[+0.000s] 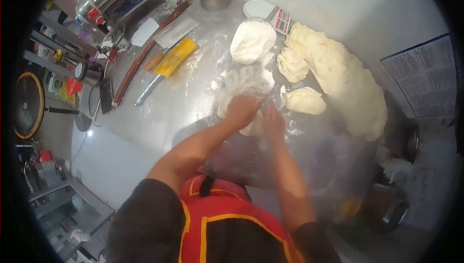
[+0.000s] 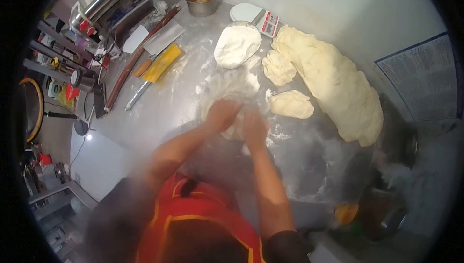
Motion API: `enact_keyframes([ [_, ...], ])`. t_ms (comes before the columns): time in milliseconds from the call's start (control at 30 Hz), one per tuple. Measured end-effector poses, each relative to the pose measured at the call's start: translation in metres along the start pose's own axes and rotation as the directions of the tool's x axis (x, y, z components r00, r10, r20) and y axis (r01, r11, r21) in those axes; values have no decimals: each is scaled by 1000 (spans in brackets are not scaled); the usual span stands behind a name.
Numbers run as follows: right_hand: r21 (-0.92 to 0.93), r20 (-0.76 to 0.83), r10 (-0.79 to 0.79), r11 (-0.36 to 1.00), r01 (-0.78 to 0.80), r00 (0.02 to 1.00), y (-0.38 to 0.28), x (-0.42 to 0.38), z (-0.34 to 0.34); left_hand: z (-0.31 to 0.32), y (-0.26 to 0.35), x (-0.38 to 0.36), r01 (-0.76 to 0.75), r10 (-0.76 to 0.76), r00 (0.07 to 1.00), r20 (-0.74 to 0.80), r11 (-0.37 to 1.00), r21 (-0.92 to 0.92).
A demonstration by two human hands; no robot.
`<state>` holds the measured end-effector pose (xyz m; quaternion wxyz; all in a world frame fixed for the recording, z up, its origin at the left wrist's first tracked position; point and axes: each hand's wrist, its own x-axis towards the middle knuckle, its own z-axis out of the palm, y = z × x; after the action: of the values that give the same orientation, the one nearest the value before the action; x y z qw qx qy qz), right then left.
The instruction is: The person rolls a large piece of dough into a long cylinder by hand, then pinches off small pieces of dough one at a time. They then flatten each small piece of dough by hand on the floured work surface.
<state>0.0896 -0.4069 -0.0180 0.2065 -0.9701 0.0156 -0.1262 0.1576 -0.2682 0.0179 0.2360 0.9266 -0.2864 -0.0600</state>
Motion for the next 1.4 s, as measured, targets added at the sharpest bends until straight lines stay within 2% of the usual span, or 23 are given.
enact_keyframes([
  [33,-86,45,-24,996,28,999,-18,-19,-21,-18,5,-15,52,-42,978,206,998,-44],
  [100,62,100,56,996,-62,993,-46,-42,-30,28,-5,-64,-134,133,991,-20,987,-90],
  [200,79,244,176,977,-200,954,-110,-35,-72,105,-26,-106,-203,212,964,-161,977,70],
  [233,55,-83,161,986,-157,983,-100,-35,-31,109,-31,-103,-212,229,953,-200,972,103],
  [267,18,-399,122,992,-126,909,-76,-41,31,88,-26,-91,-204,221,947,-233,974,96],
  [333,-55,-442,104,988,-143,891,-59,-48,52,67,-13,-80,-166,177,953,-245,984,65],
  [400,-104,39,155,983,-150,987,-25,-38,30,59,-15,-45,-119,131,958,-256,991,60],
  [467,-350,175,328,902,-253,928,-23,1,21,62,-12,-17,-35,53,954,-293,997,69],
  [567,-407,5,111,908,-99,994,-2,21,29,55,-9,17,55,-32,962,-273,995,78],
  [600,-223,-37,138,964,-143,990,3,16,34,50,-7,18,79,-56,967,-250,993,83],
  [667,159,-109,187,973,-169,976,14,14,38,29,-6,11,3,-2,1000,-26,1000,29],
  [700,296,102,372,874,-385,923,-6,13,4,21,-7,7,-25,25,996,86,1000,-8],
  [767,130,134,259,952,-276,957,-43,-15,-39,14,-8,-29,-130,123,982,140,991,42],
  [800,153,131,284,941,-303,950,-56,-32,-42,14,-7,-51,-186,171,969,177,980,70],
  [867,140,37,272,951,-274,962,-78,-62,-33,46,-5,-90,-150,157,982,109,986,-70],
  [933,37,-123,174,985,-170,977,-81,-72,-13,61,-5,-117,-212,213,964,-157,977,26],
  [1000,-106,-225,75,989,-101,971,-69,-62,9,69,-15,-101,-197,210,944,-254,978,74],
  [1133,-178,20,188,967,-181,982,-32,-21,17,55,-8,-39,-55,60,990,-126,998,42],
  [1167,-234,13,203,953,-194,979,-24,-9,20,55,-8,-27,-26,31,994,-104,999,42],
  [1267,-368,-23,170,915,-166,985,-2,21,30,59,-12,12,-18,52,964,-260,991,131],
  [1333,-417,-39,55,906,-66,998,7,33,29,54,-7,31,90,-72,985,-155,990,109],
  [1367,-256,-18,143,956,-143,990,8,25,27,49,-4,31,144,-133,986,-101,984,102],
  [1400,-89,15,219,972,-217,976,0,25,17,41,-4,26,74,-76,997,19,994,80],
])
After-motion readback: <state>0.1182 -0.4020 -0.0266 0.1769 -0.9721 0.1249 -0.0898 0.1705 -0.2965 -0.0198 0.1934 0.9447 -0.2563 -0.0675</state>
